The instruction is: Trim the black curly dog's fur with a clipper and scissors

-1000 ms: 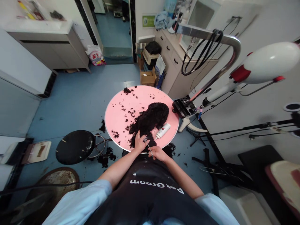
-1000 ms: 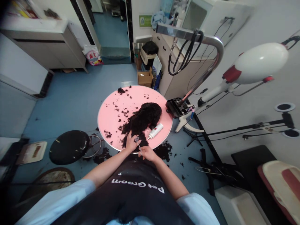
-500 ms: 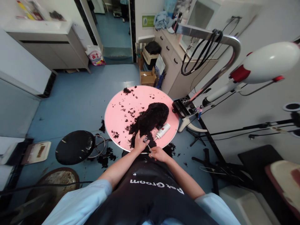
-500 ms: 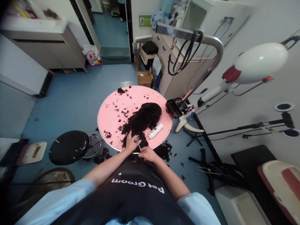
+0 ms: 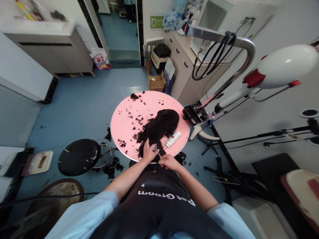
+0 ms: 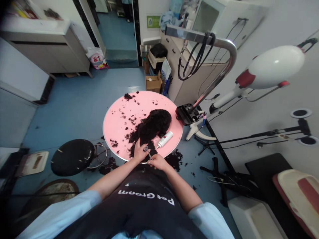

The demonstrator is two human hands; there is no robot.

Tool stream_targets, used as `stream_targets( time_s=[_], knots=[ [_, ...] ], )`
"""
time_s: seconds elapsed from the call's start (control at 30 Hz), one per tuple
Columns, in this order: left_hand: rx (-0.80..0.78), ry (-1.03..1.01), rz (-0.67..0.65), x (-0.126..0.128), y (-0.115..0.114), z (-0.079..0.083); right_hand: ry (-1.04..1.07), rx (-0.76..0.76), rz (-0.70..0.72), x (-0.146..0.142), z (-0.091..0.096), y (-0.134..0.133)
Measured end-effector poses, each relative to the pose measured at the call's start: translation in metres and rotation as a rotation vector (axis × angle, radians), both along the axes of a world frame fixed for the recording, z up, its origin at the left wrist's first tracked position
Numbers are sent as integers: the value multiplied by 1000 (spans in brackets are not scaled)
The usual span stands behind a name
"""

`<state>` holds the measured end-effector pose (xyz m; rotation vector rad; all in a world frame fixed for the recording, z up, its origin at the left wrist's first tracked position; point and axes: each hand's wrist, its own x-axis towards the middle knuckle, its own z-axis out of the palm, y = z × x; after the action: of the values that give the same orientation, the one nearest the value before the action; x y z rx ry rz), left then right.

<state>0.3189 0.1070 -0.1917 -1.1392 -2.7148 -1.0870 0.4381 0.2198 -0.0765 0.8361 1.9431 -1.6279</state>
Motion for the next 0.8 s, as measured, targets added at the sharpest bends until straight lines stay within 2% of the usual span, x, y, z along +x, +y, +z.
stream_targets(
  time_s=[0.23, 0.4, 0.57, 0.67, 0.8],
  knots=[
    [-37, 26, -29, 2, 4, 5, -42, -16, -48, -16, -5, 3],
    [-9, 32, -36, 2, 1, 5, -28, -106, -33, -4, -1, 1],
    [-8, 11, -18, 3, 2, 3, -21, -165, -110, -3, -8, 3],
    [-16, -12, -18, 2, 1, 4, -7, -282, -149, -4, -11, 1],
    [5, -45, -24, 0, -3, 5, 26, -539, -235, 9, -8, -5]
  ],
)
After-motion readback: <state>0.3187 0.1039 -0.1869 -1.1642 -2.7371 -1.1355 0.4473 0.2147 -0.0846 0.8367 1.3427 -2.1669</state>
